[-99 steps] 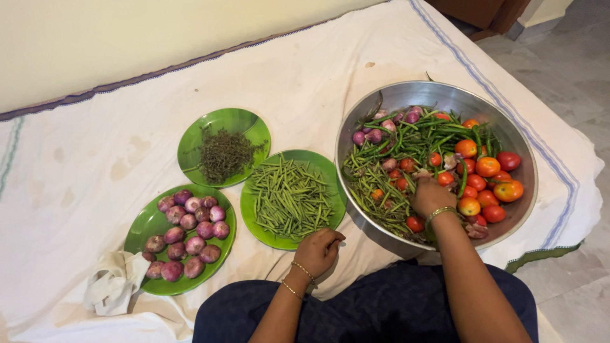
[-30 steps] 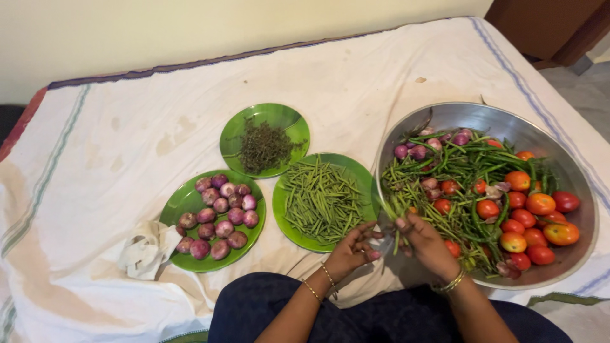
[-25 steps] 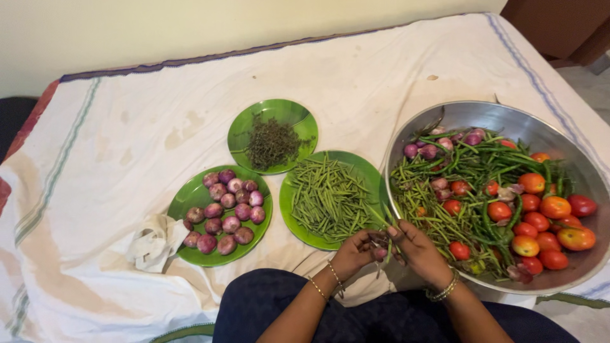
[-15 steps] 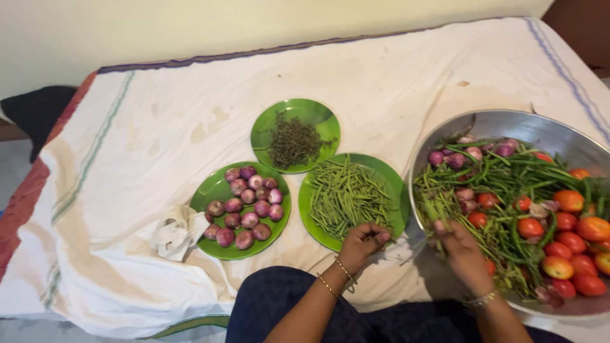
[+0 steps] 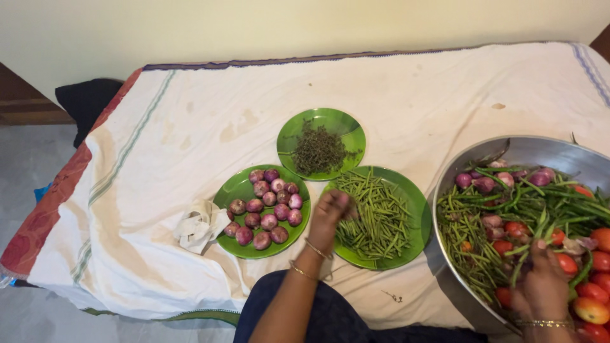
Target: The person sits on a cloth on the floor and sorts vegetables from a large metal bowl into separate green plates. They pick green beans, small onions, and dried herbs from the mixed bowl and place them onto designated plates.
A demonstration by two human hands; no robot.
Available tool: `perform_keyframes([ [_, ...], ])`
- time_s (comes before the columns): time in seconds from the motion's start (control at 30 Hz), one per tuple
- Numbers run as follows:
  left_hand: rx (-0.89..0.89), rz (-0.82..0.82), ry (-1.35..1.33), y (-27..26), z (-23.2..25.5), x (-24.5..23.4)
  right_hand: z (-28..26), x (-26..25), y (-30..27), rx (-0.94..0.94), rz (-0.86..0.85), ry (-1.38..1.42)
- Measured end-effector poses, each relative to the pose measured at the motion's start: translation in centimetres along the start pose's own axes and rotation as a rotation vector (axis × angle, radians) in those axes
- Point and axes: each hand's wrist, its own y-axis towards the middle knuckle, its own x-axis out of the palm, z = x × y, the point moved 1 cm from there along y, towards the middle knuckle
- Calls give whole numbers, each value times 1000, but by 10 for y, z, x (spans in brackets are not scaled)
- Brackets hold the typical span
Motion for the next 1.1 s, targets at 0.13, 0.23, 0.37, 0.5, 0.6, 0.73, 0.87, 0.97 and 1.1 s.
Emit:
perform_keyframes([
  [0.13, 132, 206, 127, 76, 28, -29, -1, 6, -3, -35, 15, 48],
  [0.23, 327, 258, 369, 149, 27, -54, -3, 13, -3, -15, 8, 17],
  [0.37, 363, 486, 837, 121, -22, -73, -3, 9, 0, 2, 3, -1],
  [0.5, 214, 268, 1008, 45, -47, -42, 2, 13, 11, -11, -41, -5],
  [0.6, 383, -210, 1246, -14, -53, 3, -9, 26, 0, 58, -82, -6],
  [0.73, 182, -662, 1363, -115, -70, 42, -30, 58, -31, -61, -141, -82],
  [0.87, 227, -441, 1543, -131, -99, 47, -36, 67, -50, -386, -137, -315],
  [0.97, 224, -410, 1576, -127, -122, 38, -33, 66, -48, -474, -115, -420],
  [1.1, 226, -379, 1573, -117, -138, 25, -33, 66, -43, -487, -139, -392],
])
